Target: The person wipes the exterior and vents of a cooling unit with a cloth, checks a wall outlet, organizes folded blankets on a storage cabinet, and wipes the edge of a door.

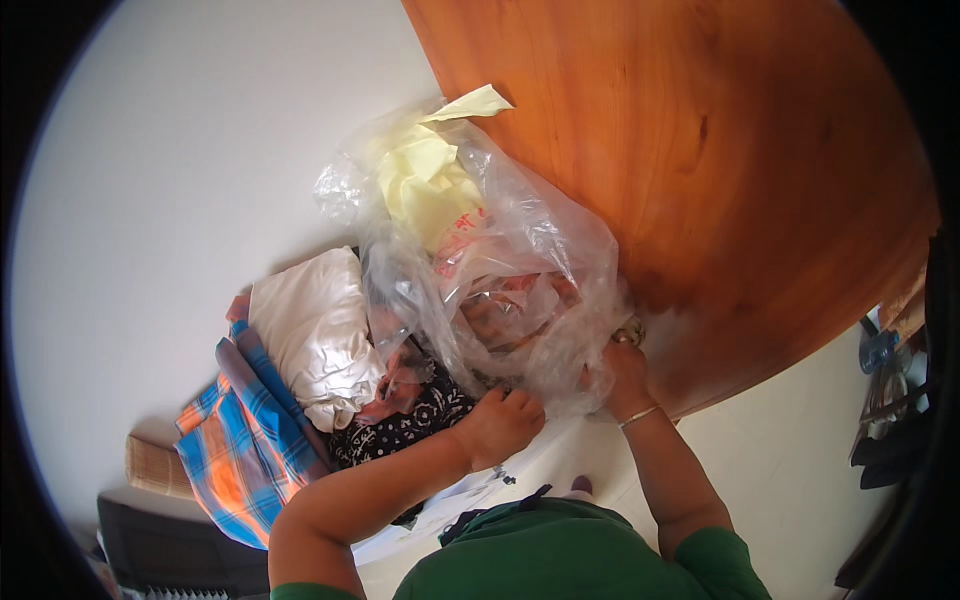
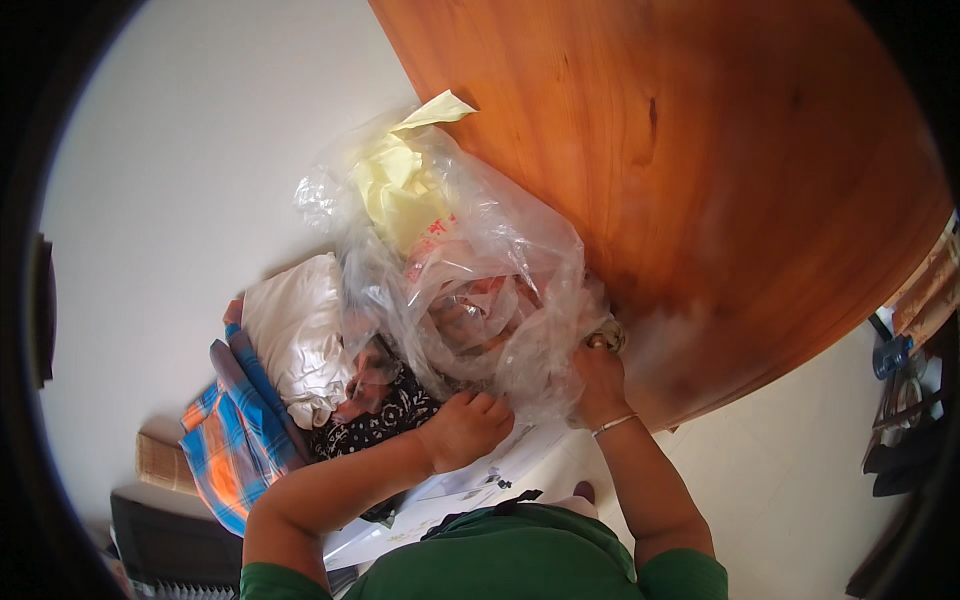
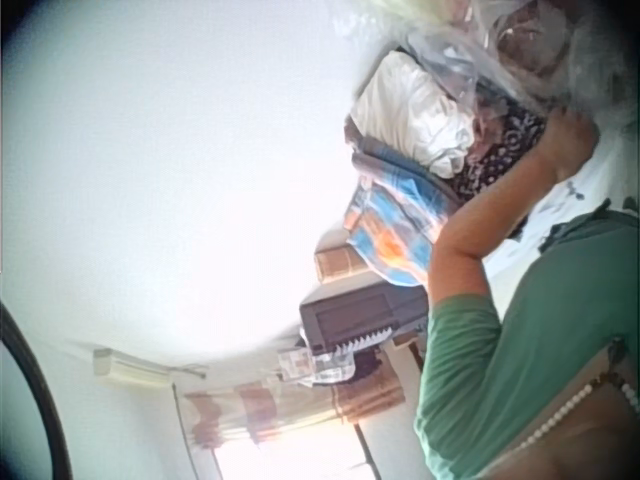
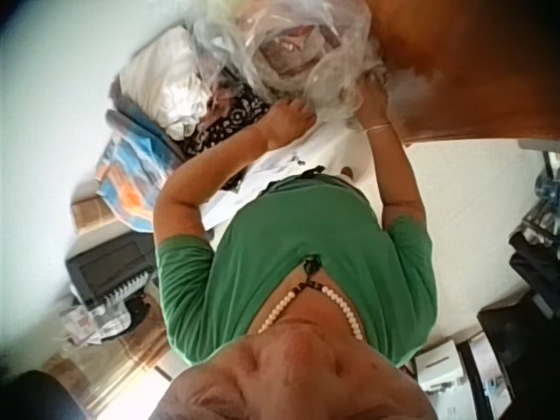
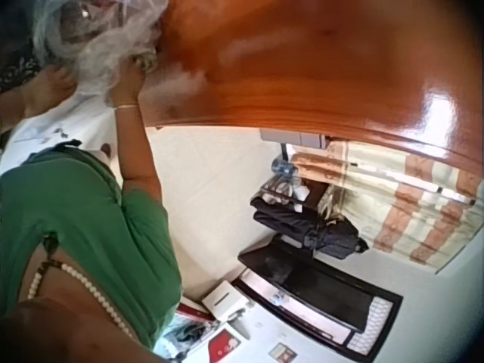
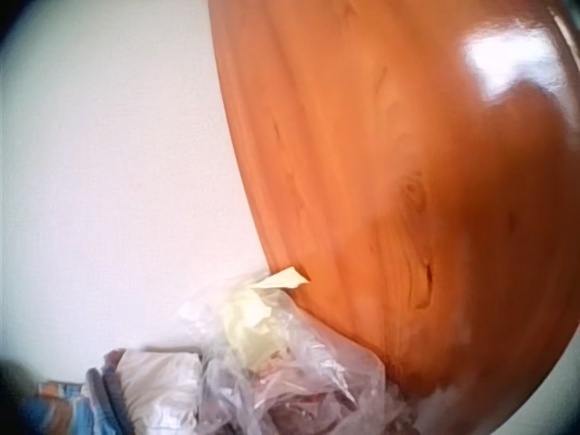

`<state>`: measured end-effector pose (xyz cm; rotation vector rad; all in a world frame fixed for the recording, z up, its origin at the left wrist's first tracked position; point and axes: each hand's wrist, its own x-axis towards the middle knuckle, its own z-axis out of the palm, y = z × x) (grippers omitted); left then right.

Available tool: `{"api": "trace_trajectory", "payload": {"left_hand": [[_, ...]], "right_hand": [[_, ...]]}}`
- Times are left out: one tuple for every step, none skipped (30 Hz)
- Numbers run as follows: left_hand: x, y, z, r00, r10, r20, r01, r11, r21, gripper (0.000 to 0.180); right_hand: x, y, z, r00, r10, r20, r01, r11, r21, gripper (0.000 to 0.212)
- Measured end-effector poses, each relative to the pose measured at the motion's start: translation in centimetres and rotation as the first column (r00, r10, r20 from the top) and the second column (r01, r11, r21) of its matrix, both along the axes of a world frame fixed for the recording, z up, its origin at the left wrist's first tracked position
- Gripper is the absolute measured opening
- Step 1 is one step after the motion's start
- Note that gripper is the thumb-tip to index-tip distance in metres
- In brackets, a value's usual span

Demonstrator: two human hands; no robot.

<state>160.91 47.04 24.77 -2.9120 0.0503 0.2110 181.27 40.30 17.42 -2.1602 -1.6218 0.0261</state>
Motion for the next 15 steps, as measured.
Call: {"api": "trace_trajectory", "payload": {"left_hand": [[0.3, 0.0, 0.2, 1.000, -0.004, 0.003, 0.004, 1.000, 0.001, 0.030], [0.7, 0.0, 0.4, 0.992, -0.039, 0.120, 0.030, 0.997, 0.074, 0.034], [0.9, 0.0, 0.5, 0.970, -0.076, 0.231, 0.042, 0.988, 0.148, 0.037], [1.2, 0.1, 0.5, 0.969, -0.076, 0.233, 0.042, 0.988, 0.150, 0.037], [1.6, 0.1, 0.5, 0.970, -0.055, 0.236, 0.020, 0.989, 0.146, 0.041], [1.8, 0.1, 0.3, 0.970, -0.028, 0.241, -0.007, 0.990, 0.142, 0.046], [2.2, 0.2, 0.2, 0.969, -0.026, 0.245, -0.010, 0.990, 0.143, 0.046], [2.6, 0.2, 0.1, 0.952, 0.091, 0.293, -0.117, 0.990, 0.073, 0.048], [3.2, 0.4, -0.2, 0.921, 0.204, 0.331, -0.215, 0.977, -0.005, 0.050], [3.7, 0.5, -0.4, 0.919, 0.207, 0.336, -0.218, 0.976, -0.005, 0.050], [4.2, 0.8, -0.6, 0.881, 0.303, 0.363, -0.291, 0.953, -0.088, 0.051], [4.9, 0.8, -0.9, 0.836, 0.391, 0.385, -0.350, 0.921, -0.174, 0.052], [5.3, 0.9, -1.3, 0.832, 0.393, 0.391, -0.351, 0.920, -0.175, 0.052], [5.5, 1.0, -1.7, 0.845, 0.411, 0.343, -0.363, 0.911, -0.197, 0.049], [5.8, 1.1, -1.8, 0.854, 0.428, 0.295, -0.375, 0.900, -0.221, 0.046]], "right_hand": [[0.5, 0.6, -0.6, 1.000, -0.004, 0.003, 0.004, 1.000, 0.001, 0.029], [1.1, 1.5, -2.0, 0.996, -0.011, -0.088, 0.020, 0.995, 0.098, 0.029], [1.1, 2.0, -1.8, 0.991, -0.008, -0.133, 0.028, 0.989, 0.146, 0.029], [1.0, 2.5, -1.6, 0.984, -0.003, -0.177, 0.038, 0.980, 0.194, 0.029], [0.8, 2.8, -1.3, 0.989, -0.015, -0.148, 0.054, 0.963, 0.263, 0.028], [0.7, 3.0, -0.7, 0.991, -0.016, -0.130, 0.054, 0.953, 0.297, 0.027], [0.7, 3.2, 0.0, 0.993, -0.021, -0.113, 0.058, 0.942, 0.331, 0.026], [0.8, 3.4, 0.6, 0.994, -0.079, -0.076, 0.082, 0.996, 0.031, 0.024], [0.8, 3.3, 0.9, 0.991, -0.130, -0.021, 0.119, 0.955, -0.272, 0.021], [0.4, 2.9, 1.4, 0.992, -0.126, -0.016, 0.117, 0.955, -0.271, 0.021], [-0.1, 2.4, 1.9, 0.994, -0.101, -0.031, 0.096, 0.986, -0.134, 0.021], [-0.2, 1.9, 2.2, 0.996, -0.080, -0.038, 0.080, 0.997, 0.005, 0.020], [-0.4, 1.8, 2.4, 0.997, -0.077, -0.031, 0.077, 0.997, 0.007, 0.020], [-0.5, 1.7, 2.6, 0.995, -0.083, -0.061, 0.085, 0.995, 0.046, 0.020], [-0.5, 1.6, 2.7, 0.992, -0.086, -0.088, 0.093, 0.992, 0.083, 0.020]]}}
